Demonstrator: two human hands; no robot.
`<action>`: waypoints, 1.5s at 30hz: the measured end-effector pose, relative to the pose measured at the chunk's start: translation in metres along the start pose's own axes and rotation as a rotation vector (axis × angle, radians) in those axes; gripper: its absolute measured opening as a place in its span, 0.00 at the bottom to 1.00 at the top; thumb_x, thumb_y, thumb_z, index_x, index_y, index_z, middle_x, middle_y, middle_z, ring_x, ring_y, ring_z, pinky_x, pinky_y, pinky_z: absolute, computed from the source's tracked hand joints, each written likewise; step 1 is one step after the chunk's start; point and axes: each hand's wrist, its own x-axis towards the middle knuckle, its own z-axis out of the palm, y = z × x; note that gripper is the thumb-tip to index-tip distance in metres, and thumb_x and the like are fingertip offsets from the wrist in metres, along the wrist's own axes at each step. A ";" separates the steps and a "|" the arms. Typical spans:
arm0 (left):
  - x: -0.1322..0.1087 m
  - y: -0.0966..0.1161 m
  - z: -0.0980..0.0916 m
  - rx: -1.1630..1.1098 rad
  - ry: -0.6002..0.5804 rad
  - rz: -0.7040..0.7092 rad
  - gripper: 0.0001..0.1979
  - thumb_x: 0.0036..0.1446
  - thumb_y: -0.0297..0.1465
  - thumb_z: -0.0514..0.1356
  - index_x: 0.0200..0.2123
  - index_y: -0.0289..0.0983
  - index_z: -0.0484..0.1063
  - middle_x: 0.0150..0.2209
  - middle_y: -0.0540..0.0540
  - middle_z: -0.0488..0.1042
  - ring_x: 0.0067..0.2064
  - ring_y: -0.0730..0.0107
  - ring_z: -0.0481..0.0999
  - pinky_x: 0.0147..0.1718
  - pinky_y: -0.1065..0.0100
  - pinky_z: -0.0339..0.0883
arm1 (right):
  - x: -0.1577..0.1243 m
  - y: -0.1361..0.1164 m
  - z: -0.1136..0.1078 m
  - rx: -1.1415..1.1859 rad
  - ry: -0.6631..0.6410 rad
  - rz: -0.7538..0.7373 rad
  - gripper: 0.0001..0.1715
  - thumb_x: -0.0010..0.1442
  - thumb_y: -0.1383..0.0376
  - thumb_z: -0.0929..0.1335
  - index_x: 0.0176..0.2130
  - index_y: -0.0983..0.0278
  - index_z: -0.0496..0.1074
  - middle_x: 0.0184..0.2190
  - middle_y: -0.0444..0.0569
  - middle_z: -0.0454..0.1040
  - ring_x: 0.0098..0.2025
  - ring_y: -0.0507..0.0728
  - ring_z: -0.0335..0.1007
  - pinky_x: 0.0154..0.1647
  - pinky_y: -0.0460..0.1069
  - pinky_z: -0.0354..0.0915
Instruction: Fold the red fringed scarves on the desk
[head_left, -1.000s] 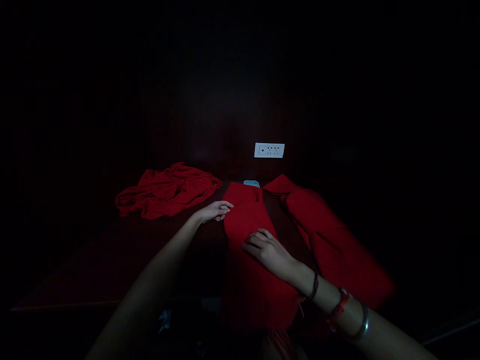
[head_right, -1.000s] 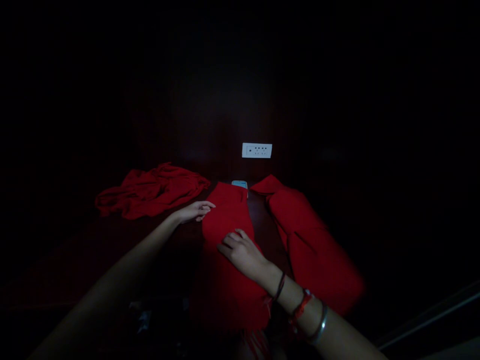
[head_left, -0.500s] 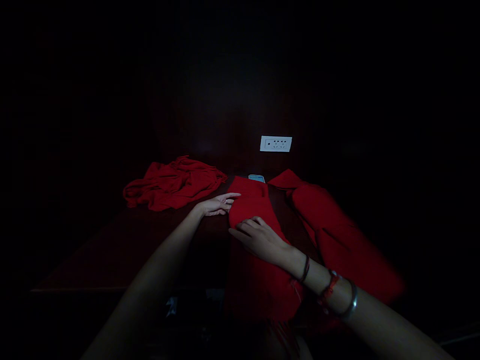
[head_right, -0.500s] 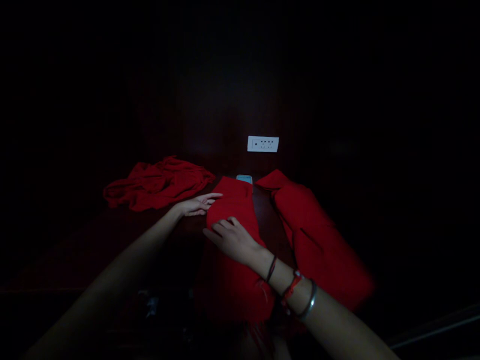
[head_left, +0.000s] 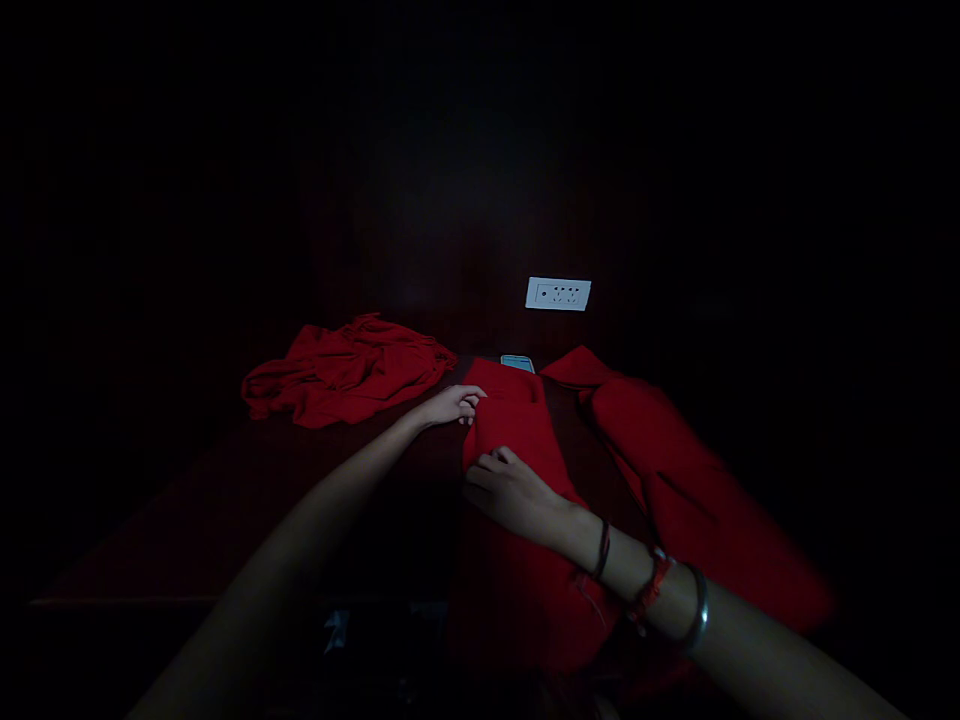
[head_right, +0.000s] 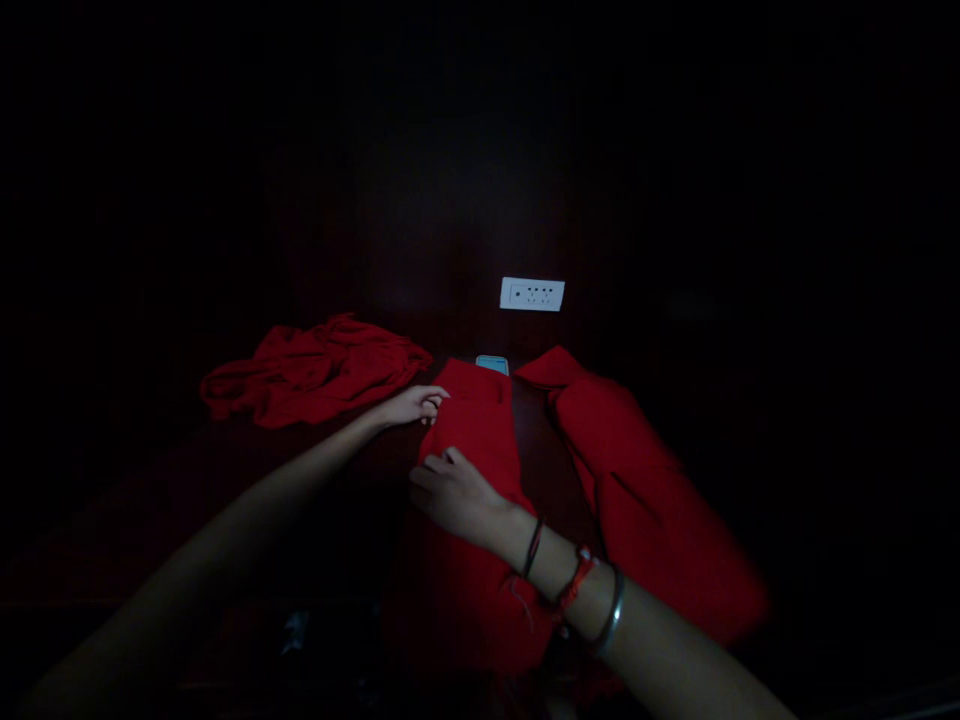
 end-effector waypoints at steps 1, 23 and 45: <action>-0.001 0.001 0.002 -0.005 0.025 0.021 0.19 0.40 0.19 0.51 0.39 0.34 0.64 0.23 0.53 0.65 0.21 0.81 0.64 0.20 0.77 0.56 | 0.003 -0.002 0.002 0.012 -0.002 0.014 0.08 0.58 0.68 0.58 0.33 0.63 0.65 0.33 0.46 0.66 0.37 0.54 0.56 0.38 0.51 0.54; -0.049 0.040 0.042 0.591 0.468 -0.096 0.17 0.49 0.23 0.50 0.44 0.34 0.65 0.36 0.43 0.68 0.39 0.66 0.67 0.39 0.68 0.58 | -0.048 0.006 -0.002 0.350 -0.206 0.507 0.30 0.55 0.48 0.53 0.56 0.49 0.46 0.60 0.51 0.38 0.58 0.70 0.33 0.48 0.68 0.47; -0.053 0.040 0.047 0.873 0.309 0.073 0.25 0.58 0.37 0.39 0.56 0.32 0.46 0.59 0.41 0.45 0.59 0.68 0.43 0.55 0.65 0.42 | -0.061 0.070 0.003 1.111 0.129 1.178 0.40 0.52 0.54 0.60 0.58 0.67 0.44 0.54 0.56 0.56 0.52 0.57 0.56 0.51 0.51 0.54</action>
